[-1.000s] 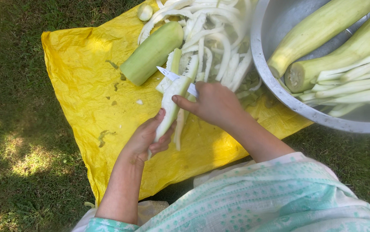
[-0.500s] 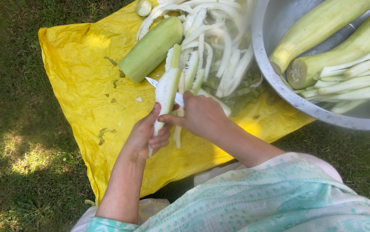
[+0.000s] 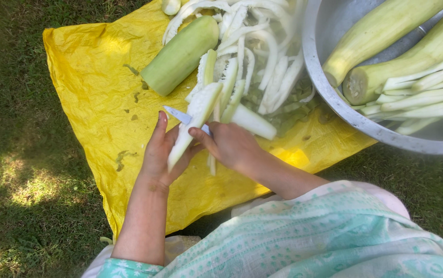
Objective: The person peels the skin from several long green gourds using a knife while sitting outdoors on a yellow plastic sheet.
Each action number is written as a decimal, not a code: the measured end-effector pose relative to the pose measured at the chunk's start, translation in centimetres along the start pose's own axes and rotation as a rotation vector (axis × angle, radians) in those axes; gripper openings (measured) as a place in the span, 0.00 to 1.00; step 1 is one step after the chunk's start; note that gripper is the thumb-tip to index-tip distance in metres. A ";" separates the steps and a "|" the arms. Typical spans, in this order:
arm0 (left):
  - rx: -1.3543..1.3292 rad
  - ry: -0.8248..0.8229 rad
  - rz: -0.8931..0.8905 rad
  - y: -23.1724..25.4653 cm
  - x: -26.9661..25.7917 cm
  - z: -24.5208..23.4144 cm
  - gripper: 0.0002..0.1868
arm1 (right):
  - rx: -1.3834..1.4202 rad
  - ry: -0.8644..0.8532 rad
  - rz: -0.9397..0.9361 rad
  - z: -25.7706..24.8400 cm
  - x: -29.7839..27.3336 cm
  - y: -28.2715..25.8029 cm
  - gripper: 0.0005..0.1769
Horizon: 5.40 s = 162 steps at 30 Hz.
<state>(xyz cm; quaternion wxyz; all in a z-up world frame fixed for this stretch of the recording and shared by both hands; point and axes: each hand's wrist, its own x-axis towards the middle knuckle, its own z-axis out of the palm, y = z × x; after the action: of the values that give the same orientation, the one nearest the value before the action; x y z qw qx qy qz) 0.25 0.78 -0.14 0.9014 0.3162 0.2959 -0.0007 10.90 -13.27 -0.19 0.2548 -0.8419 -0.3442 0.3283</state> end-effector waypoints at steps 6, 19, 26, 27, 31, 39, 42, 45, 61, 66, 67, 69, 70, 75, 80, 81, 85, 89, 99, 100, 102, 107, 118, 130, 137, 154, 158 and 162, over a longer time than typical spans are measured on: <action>-0.209 0.041 0.136 -2.1 0.6 0.4 0.45 | 0.134 0.061 -0.120 0.6 -0.3 -0.3 0.47; -0.263 0.161 0.291 -3.2 0.9 0.5 0.63 | 0.080 0.023 -0.121 3.4 -2.3 -1.9 0.34; -0.411 -0.058 0.313 -2.8 1.0 -0.5 0.63 | 0.531 0.040 -0.198 6.5 -0.1 0.9 0.39; -0.420 -0.094 0.331 -2.6 1.2 -0.9 0.58 | 0.529 0.040 -0.201 6.9 0.3 1.4 0.39; -0.198 0.121 0.324 -2.3 2.6 -3.0 0.30 | 0.798 -0.220 -0.010 7.4 0.8 2.3 0.43; -0.375 -0.084 0.232 -2.1 3.0 -6.8 0.20 | 1.429 -0.457 0.038 -2.0 0.6 1.6 0.38; -0.230 0.058 0.200 -2.1 2.9 -6.1 0.19 | 1.419 -0.294 0.087 -5.1 1.1 2.3 0.38; 0.116 0.227 0.186 -1.8 2.8 -5.1 0.17 | 1.229 -0.036 0.192 -7.7 1.7 4.1 0.35; 0.619 0.325 0.358 -4.2 4.1 -3.6 0.33 | 0.392 0.040 0.228 -2.9 3.3 6.2 0.18; 0.623 0.407 0.358 -4.0 3.9 -3.4 0.30 | -0.179 0.269 0.205 -4.6 3.6 9.8 0.18; 0.620 0.406 0.362 -4.1 4.0 -3.3 0.30 | -0.230 0.218 0.248 -4.0 3.5 10.0 0.18; 0.579 0.357 0.384 -4.6 4.3 -3.3 0.29 | -0.285 0.172 0.294 -2.9 3.3 9.9 0.18; 0.576 0.356 0.388 -4.7 4.4 -3.3 0.29 | -0.346 0.106 0.341 -2.1 3.4 9.4 0.24; 0.512 0.305 0.444 -5.2 4.8 -3.6 0.27 | -0.420 0.131 0.316 -0.2 2.2 8.1 0.37; 0.459 0.342 0.470 -5.2 4.6 -3.1 0.26 | -0.512 0.076 0.299 -1.9 1.0 4.5 0.47; 0.405 0.343 0.467 -5.3 4.6 -3.0 0.25 | -0.518 0.080 0.295 -2.3 0.5 3.6 0.47; 0.631 0.536 0.515 -6.5 5.7 -2.4 0.18 | -0.573 0.092 0.232 -3.6 -0.9 -0.1 0.50; 0.527 0.138 0.468 -6.4 4.5 -1.8 0.12 | -0.530 0.017 0.227 -5.8 -0.3 -3.5 0.46; 0.461 0.019 -0.051 -3.5 2.1 -0.2 0.30 | -0.586 -0.275 0.319 -13.6 -2.1 -8.7 0.41; 0.460 0.016 -0.046 -3.7 1.7 0.2 0.30 | -0.560 -0.249 0.327 -14.0 -2.8 -9.0 0.41; 0.315 -0.182 -0.054 -4.5 1.1 1.1 0.32 | -0.534 -0.219 0.335 -14.3 -4.2 -9.1 0.42; -0.128 -0.294 0.209 -6.6 2.8 2.0 0.29 | -0.605 0.085 0.264 -8.0 -8.0 -9.2 0.52; 0.056 -0.197 0.273 -3.5 -1.7 -0.8 0.24 | 0.138 0.490 -0.123 -5.5 -6.9 -1.4 0.28; 0.600 -0.232 0.186 -2.9 -4.1 -1.8 0.24 | -0.007 0.398 -0.165 -7.5 -3.0 2.4 0.46; 0.546 -0.199 0.072 -1.8 -4.7 -1.5 0.22 | -0.090 0.331 -0.053 -7.4 -2.3 2.4 0.41; 0.037 -0.135 -0.081 -2.2 -0.8 -2.2 0.19 | -0.137 0.226 -0.074 -4.2 0.4 3.5 0.31; 0.105 0.049 -0.096 -2.1 0.0 -2.3 0.23 | -0.119 0.196 -0.088 -3.3 0.5 2.6 0.32; 0.118 0.034 -0.043 -2.6 0.3 -2.6 0.26 | -0.103 0.206 -0.118 -2.6 0.3 2.0 0.32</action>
<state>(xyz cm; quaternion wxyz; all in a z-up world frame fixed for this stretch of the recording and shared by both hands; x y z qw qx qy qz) -1.36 0.24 -3.38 0.8759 0.3622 0.3171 -0.0323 13.82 -14.86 0.09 0.2642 -0.8615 -0.3814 0.2063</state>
